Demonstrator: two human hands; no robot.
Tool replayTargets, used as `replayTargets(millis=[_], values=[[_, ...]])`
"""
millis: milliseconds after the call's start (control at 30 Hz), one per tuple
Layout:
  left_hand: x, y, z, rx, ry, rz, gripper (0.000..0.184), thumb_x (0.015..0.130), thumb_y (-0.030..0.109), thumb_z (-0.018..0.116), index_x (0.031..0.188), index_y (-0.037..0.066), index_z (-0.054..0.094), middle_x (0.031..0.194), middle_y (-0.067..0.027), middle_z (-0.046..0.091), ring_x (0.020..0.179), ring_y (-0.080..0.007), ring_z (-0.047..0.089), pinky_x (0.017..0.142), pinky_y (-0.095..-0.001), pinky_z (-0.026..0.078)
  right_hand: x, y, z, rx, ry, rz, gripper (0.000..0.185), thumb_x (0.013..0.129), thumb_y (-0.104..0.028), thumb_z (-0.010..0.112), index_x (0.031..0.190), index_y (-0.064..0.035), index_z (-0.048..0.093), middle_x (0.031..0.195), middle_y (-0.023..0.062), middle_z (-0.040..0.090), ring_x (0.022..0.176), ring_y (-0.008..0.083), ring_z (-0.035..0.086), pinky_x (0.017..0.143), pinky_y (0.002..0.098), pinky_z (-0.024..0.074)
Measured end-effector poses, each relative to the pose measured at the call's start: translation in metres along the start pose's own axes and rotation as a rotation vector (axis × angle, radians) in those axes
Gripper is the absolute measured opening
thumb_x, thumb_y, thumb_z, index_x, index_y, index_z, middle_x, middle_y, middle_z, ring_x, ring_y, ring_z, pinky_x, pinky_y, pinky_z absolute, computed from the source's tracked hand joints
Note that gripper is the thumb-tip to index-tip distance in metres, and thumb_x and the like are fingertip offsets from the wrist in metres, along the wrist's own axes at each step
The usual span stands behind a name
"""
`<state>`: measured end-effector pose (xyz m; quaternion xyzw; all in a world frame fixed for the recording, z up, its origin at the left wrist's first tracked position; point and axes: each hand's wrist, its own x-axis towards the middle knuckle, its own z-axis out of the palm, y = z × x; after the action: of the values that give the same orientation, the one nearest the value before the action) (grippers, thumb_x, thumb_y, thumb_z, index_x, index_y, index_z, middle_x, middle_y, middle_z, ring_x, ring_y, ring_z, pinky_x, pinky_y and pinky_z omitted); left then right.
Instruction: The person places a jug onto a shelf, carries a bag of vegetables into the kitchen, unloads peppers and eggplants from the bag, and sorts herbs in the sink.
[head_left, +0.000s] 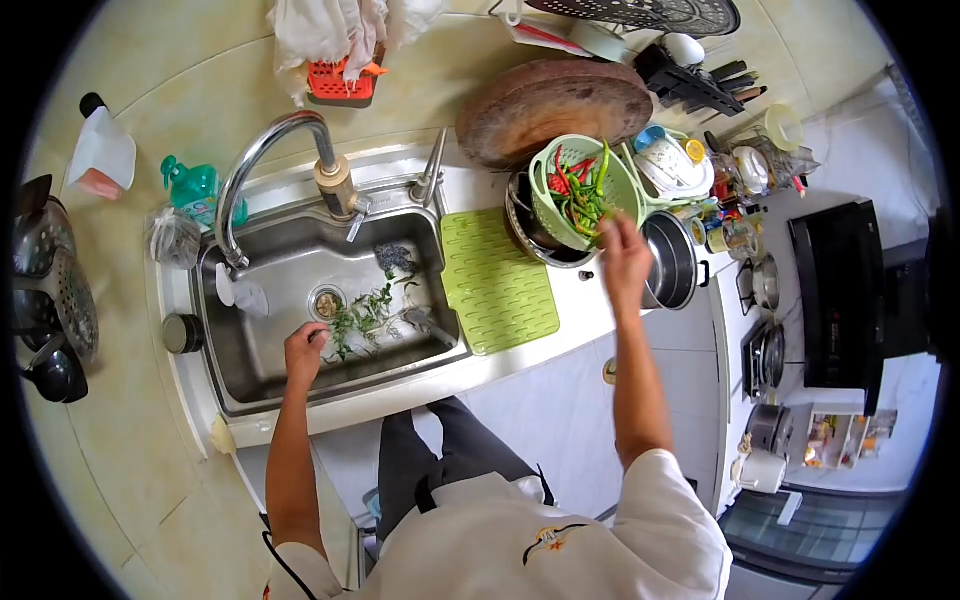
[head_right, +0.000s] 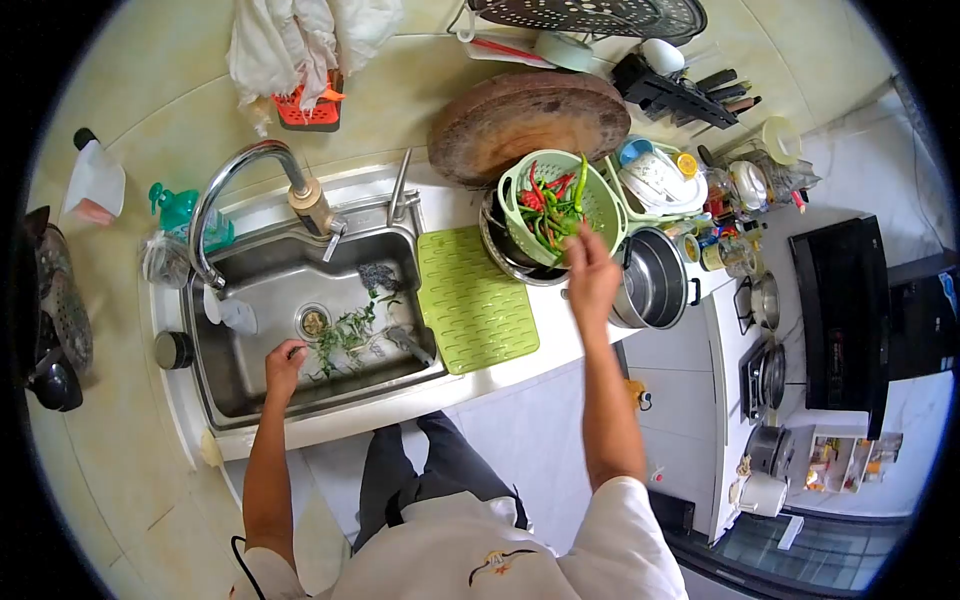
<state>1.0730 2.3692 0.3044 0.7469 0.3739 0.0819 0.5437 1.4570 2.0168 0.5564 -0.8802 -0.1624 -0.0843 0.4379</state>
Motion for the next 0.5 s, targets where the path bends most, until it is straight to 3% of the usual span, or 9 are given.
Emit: replayTargets(millis=[67,200,233,267,333,367,400,467,500], values=[[0.001,-0.026,0.011,-0.037,0.014,0.044,0.014,0.091,0.005,0.064,0.103,0.003,0.072,0.080,-0.0016,0.064,0.069,-0.0083,0.055,0.064,-0.0272,0.046,0.036,0.009,-0.021,-0.294,0.032,-0.227,0.025,0.097,-0.013,0.067,0.119,-0.0029,0.072,0.094,0.0088,0.074,0.073,0.0129,0.062,0.068,0.0290,0.0506],[0.021,-0.087,0.031,0.150,0.179,0.266,0.014,0.090,0.005,0.065,0.102,0.003,0.071,0.084,-0.0074,0.070,0.075,-0.0150,0.063,0.072,-0.0309,0.052,0.036,0.014,-0.017,-0.165,0.087,-0.298,0.025,0.100,-0.009,0.062,0.121,0.0016,0.069,0.100,0.0111,0.072,0.087,0.0163,0.065,0.079,0.0311,0.0529],[0.020,-0.070,0.028,0.168,0.119,0.058,0.015,0.088,0.007,0.068,0.103,0.005,0.071,0.086,-0.0115,0.072,0.080,-0.0209,0.068,0.075,-0.0326,0.053,0.012,0.000,-0.005,-0.192,0.035,-0.292,0.024,0.100,-0.008,0.061,0.120,0.0022,0.069,0.100,0.0103,0.072,0.087,0.0160,0.065,0.080,0.0310,0.0530],[0.025,-0.066,0.029,0.239,0.119,0.051,0.017,0.086,0.009,0.070,0.102,0.008,0.072,0.089,-0.0152,0.072,0.083,-0.0277,0.070,0.078,-0.0347,0.053,-0.016,-0.012,0.006,-0.230,-0.004,-0.291,0.022,0.101,-0.007,0.059,0.118,0.0027,0.069,0.100,0.0095,0.072,0.087,0.0157,0.064,0.081,0.0308,0.0531],[0.036,-0.075,0.037,0.339,0.113,-0.013,0.021,0.083,0.010,0.072,0.104,0.009,0.073,0.095,-0.0166,0.072,0.089,-0.0328,0.070,0.082,-0.0388,0.055,-0.082,0.014,0.061,0.123,-0.286,-0.391,0.019,0.097,0.000,0.061,0.112,0.0007,0.071,0.097,0.0075,0.070,0.085,0.0129,0.064,0.077,0.0271,0.0535],[0.042,-0.082,0.042,0.378,0.128,-0.004,0.022,0.083,0.011,0.072,0.105,0.010,0.073,0.096,-0.0167,0.072,0.091,-0.0330,0.070,0.083,-0.0396,0.055,-0.121,0.010,0.099,0.183,-0.444,-0.102,0.029,0.084,0.010,0.065,0.109,-0.0037,0.072,0.096,0.0086,0.071,0.083,0.0172,0.066,0.075,0.0283,0.0526],[0.043,-0.089,0.049,0.418,0.137,0.004,0.023,0.083,0.011,0.072,0.105,0.010,0.073,0.097,-0.0168,0.072,0.092,-0.0333,0.070,0.084,-0.0404,0.055,-0.147,-0.010,0.127,0.159,-0.650,-0.001,0.031,0.084,0.011,0.064,0.110,-0.0047,0.071,0.094,0.0097,0.070,0.083,0.0185,0.066,0.075,0.0293,0.0529],[0.047,-0.084,0.054,0.471,0.081,-0.145,0.032,0.082,0.012,0.074,0.113,0.008,0.070,0.110,-0.0189,0.069,0.103,-0.0360,0.067,0.091,-0.0442,0.054,-0.183,0.028,0.209,0.150,-0.703,-0.124,0.026,0.089,-0.004,0.069,0.115,0.0007,0.069,0.095,0.0065,0.069,0.076,0.0120,0.066,0.068,0.0261,0.0526],[0.048,-0.087,0.057,0.488,0.079,-0.179,0.035,0.082,0.013,0.075,0.116,0.007,0.069,0.113,-0.0197,0.068,0.106,-0.0367,0.066,0.092,-0.0447,0.053,-0.194,0.053,0.251,0.204,-0.731,0.214,0.027,0.088,-0.006,0.071,0.113,0.0033,0.069,0.094,0.0070,0.069,0.074,0.0134,0.066,0.067,0.0268,0.0532]])
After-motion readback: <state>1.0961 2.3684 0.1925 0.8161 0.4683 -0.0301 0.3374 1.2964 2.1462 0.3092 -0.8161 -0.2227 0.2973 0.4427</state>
